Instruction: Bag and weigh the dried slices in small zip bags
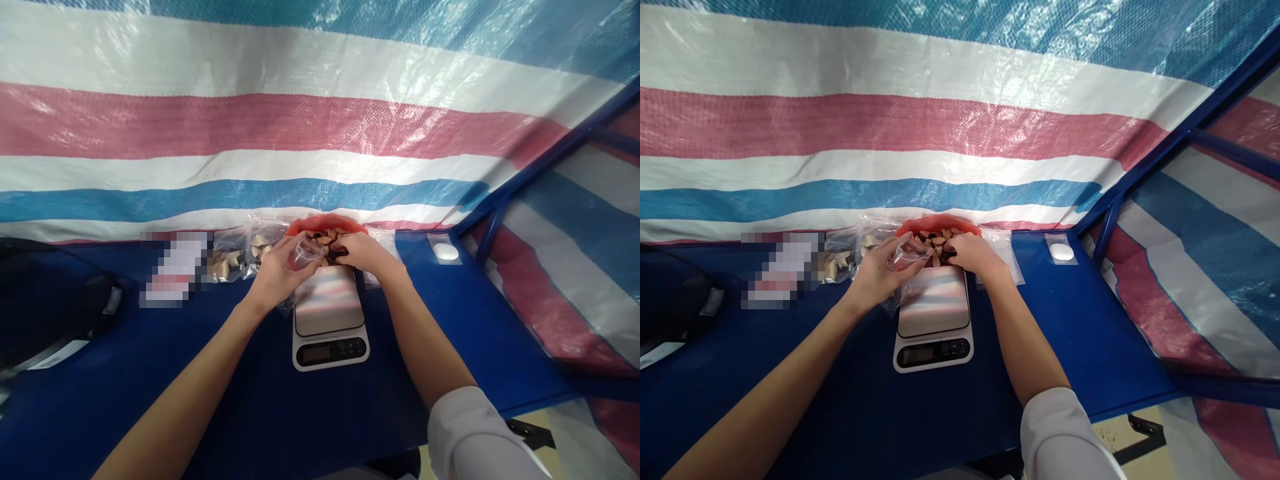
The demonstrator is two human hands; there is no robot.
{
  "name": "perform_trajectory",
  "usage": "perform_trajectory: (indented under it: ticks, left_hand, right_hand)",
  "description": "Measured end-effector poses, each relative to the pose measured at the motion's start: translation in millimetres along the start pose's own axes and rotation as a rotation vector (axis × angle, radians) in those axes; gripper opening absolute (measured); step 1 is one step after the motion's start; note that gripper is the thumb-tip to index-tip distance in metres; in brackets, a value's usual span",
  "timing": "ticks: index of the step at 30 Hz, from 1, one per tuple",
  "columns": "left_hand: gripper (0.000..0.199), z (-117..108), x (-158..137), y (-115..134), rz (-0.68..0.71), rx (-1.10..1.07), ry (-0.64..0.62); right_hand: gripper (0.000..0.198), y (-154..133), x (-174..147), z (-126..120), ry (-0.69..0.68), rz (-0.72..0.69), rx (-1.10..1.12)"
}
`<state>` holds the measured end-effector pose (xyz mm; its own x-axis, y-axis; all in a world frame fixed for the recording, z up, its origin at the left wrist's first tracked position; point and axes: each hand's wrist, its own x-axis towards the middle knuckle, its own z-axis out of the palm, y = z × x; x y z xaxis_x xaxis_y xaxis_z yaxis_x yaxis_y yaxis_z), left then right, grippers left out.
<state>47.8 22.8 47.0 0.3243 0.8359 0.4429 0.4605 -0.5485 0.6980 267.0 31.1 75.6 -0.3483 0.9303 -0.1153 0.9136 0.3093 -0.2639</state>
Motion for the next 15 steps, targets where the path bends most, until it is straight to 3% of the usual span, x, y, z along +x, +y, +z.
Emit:
perform_trajectory:
  ticks: [10, 15]
  left_hand:
    - [0.06, -1.8, 0.3, 2.0, 0.006, -0.003, -0.009]
    - [0.059, -2.1, 0.1, 3.8, -0.009, 0.006, -0.017]
  right_hand:
    - [0.023, 4.8, 0.3, 1.4, 0.128, -0.052, 0.043]
    - [0.025, 10.3, -6.1, -4.9, 0.209, -0.111, 0.305]
